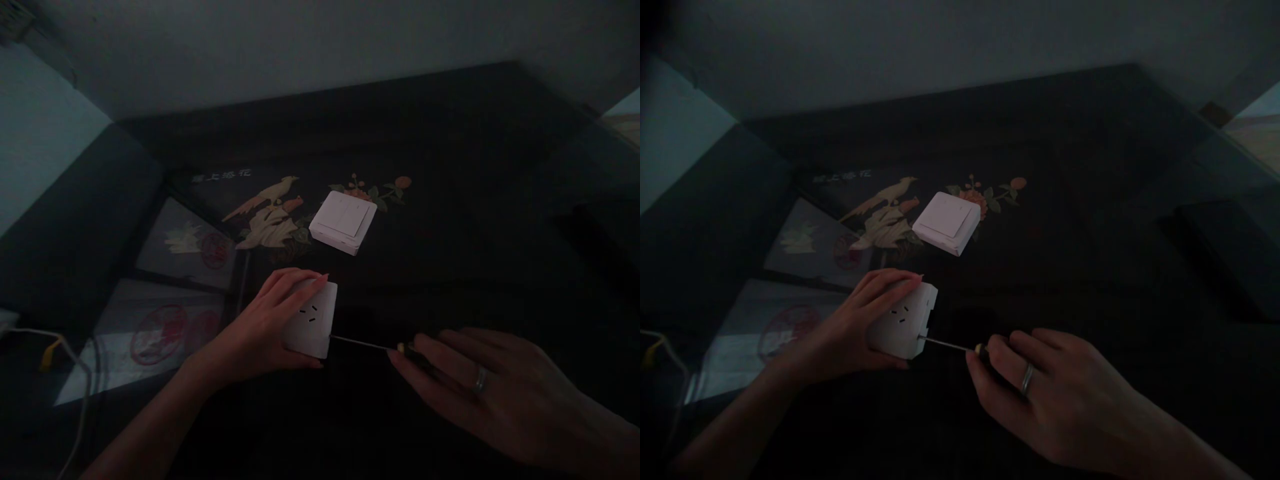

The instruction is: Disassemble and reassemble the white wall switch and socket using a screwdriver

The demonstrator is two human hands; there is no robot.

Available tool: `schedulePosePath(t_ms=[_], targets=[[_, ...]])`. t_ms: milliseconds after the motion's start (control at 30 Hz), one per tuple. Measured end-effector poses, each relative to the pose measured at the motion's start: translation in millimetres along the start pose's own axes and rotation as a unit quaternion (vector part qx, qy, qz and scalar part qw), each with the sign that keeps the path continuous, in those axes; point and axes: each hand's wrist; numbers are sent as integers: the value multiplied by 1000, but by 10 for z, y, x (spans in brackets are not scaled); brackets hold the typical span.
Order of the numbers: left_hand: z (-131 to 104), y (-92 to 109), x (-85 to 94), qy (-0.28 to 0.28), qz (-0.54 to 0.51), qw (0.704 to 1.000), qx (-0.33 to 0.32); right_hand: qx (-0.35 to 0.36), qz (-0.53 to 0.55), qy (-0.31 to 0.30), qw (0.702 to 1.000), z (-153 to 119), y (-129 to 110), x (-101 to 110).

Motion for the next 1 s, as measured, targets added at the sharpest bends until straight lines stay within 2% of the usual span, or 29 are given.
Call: schedulePosePath(t_ms=[200, 367, 567, 733, 900, 1000], targets=[[13, 55, -14, 9, 46, 999, 11, -82, 103, 2, 991, -49, -102, -230], [9, 70, -13, 1, 60, 998, 21, -119, 181, 3, 976, 16, -168, -291], [-41, 78, 26, 17, 13, 1000, 12, -151, 344, -11, 927, -12, -179, -363], [-72, 95, 27, 20, -34, 999, 12, -157, 373, -11, 914, -42, -180, -379], [-38, 208, -35, -11, -50, 999, -13, -102, 388, 1, 916, 32, -201, -326], [-41, 245, -43, -19, -73, 997, -14, -103, 411, 4, 906, 12, -194, -312]])
Point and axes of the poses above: each hand's wrist, its own z-axis towards the middle knuckle, its own x-axis out of the back of the hand, y = z × x, and after that the axes turned 14 degrees about -y, right-handed
